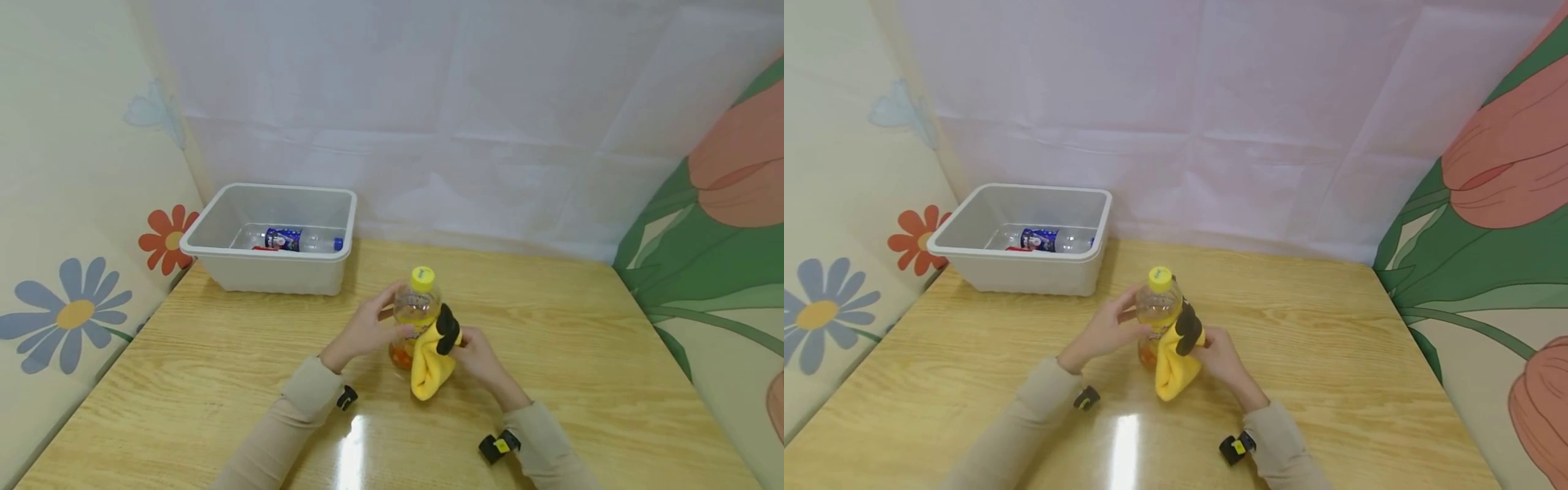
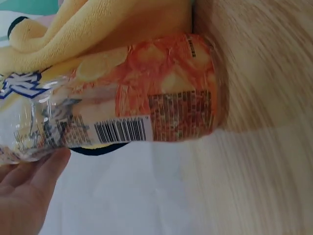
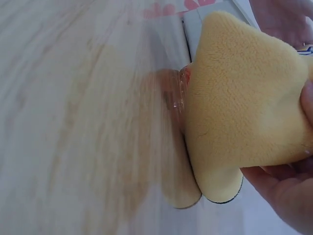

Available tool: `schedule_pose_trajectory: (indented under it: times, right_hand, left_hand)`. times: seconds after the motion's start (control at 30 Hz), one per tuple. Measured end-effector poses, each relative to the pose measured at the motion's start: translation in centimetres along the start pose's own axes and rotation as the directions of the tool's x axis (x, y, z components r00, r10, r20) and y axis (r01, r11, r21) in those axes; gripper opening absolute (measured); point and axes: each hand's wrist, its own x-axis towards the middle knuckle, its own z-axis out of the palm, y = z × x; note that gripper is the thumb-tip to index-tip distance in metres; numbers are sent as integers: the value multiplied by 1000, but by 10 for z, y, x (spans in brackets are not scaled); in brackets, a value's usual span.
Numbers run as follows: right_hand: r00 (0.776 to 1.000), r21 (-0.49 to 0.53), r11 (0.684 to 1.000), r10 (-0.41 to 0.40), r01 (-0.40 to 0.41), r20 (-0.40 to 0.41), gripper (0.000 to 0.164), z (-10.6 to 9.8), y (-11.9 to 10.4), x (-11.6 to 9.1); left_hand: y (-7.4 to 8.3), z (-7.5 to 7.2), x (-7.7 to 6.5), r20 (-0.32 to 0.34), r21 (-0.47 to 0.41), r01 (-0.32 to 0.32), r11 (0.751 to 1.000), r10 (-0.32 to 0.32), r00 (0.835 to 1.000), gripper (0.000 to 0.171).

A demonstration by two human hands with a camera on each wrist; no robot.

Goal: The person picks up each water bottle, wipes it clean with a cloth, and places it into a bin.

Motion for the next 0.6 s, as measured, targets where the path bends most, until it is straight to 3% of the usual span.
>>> schedule_pose_trajectory:
  times: [0.23,0.47,0.6]
  right_hand:
    - [999,8,1000,1,-1,-36,11,-3,-5,-4]
    - [989,27,997,70,-67,-131,10,-8,-17,-12]
    - [977,53,998,27,-16,-212,13,-11,-22,-14]
  left_hand:
    - [28,6,-1,-80,50,70,996,-65,995,75]
    - [33,9,-2,-160,91,35,995,-20,987,77]
    - [33,11,-3,-192,71,15,997,-1,981,75]
